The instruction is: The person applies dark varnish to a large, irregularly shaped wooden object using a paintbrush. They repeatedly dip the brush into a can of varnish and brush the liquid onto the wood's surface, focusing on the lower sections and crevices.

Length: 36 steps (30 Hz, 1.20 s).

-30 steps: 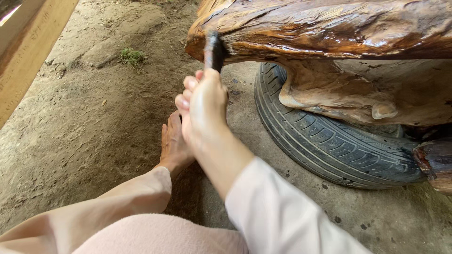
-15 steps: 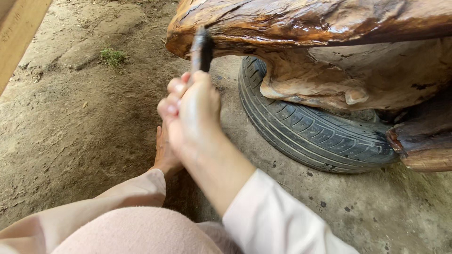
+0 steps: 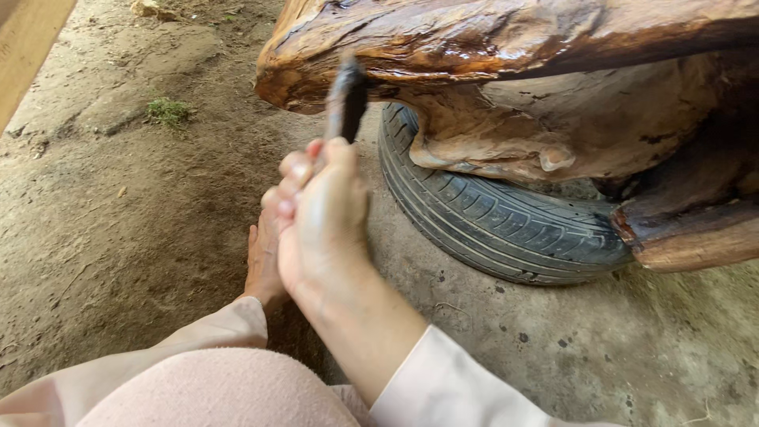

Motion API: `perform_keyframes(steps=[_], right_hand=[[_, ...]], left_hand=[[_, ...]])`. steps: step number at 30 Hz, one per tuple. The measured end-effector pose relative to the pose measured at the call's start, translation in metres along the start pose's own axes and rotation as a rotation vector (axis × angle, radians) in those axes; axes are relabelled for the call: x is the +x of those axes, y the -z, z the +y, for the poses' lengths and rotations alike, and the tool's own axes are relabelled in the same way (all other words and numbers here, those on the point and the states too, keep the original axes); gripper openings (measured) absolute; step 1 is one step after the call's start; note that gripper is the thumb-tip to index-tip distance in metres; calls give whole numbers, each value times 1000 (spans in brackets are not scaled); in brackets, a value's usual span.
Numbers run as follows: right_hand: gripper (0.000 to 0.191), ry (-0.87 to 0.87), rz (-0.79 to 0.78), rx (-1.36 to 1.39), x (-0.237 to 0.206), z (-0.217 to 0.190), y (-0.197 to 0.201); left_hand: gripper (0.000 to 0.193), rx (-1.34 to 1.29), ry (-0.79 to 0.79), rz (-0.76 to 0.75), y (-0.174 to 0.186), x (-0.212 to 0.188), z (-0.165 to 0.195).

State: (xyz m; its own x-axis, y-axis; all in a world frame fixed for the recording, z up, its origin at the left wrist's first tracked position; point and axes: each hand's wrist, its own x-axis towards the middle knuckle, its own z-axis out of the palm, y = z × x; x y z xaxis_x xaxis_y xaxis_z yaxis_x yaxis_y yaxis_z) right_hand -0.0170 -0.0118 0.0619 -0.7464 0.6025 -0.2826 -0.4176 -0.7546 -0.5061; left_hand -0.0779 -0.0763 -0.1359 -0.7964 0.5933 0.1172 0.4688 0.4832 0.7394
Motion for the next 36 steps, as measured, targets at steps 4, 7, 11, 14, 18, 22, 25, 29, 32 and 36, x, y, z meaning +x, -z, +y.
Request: perform_keyframes(steps=[4, 7, 11, 14, 18, 22, 25, 29, 32, 36], right_hand=[[15, 44, -66, -79, 13, 14, 24], [17, 116, -65, -165, 27, 34, 49], [18, -107, 54, -332, 50, 49, 54], [13, -231, 117, -456, 81, 31, 42], [18, -141, 55, -523, 90, 25, 49], [19, -3, 130, -543, 83, 45, 57], [16, -174, 105, -454, 91, 50, 51], [15, -145, 38, -333, 103, 45, 48], [16, -28, 85, -457, 101, 53, 53], [14, -211, 13, -285, 114, 60, 54]], left_hand=[[70, -40, -53, 37, -2, -8, -1], [70, -53, -149, 85, 1, -10, -4], [74, 97, -121, 15, 4, -9, 4], [104, -59, 18, 110, 8, -13, 17], [103, -18, 2, 91, 17, -14, 32], [85, -44, 19, -16, 23, -5, 35], [94, 13, 73, -28, 20, -7, 31], [107, 9, -9, 63, 14, -4, 23], [87, 26, 73, 0, 9, -1, 16], [102, 78, -125, 68, 6, 0, 7]])
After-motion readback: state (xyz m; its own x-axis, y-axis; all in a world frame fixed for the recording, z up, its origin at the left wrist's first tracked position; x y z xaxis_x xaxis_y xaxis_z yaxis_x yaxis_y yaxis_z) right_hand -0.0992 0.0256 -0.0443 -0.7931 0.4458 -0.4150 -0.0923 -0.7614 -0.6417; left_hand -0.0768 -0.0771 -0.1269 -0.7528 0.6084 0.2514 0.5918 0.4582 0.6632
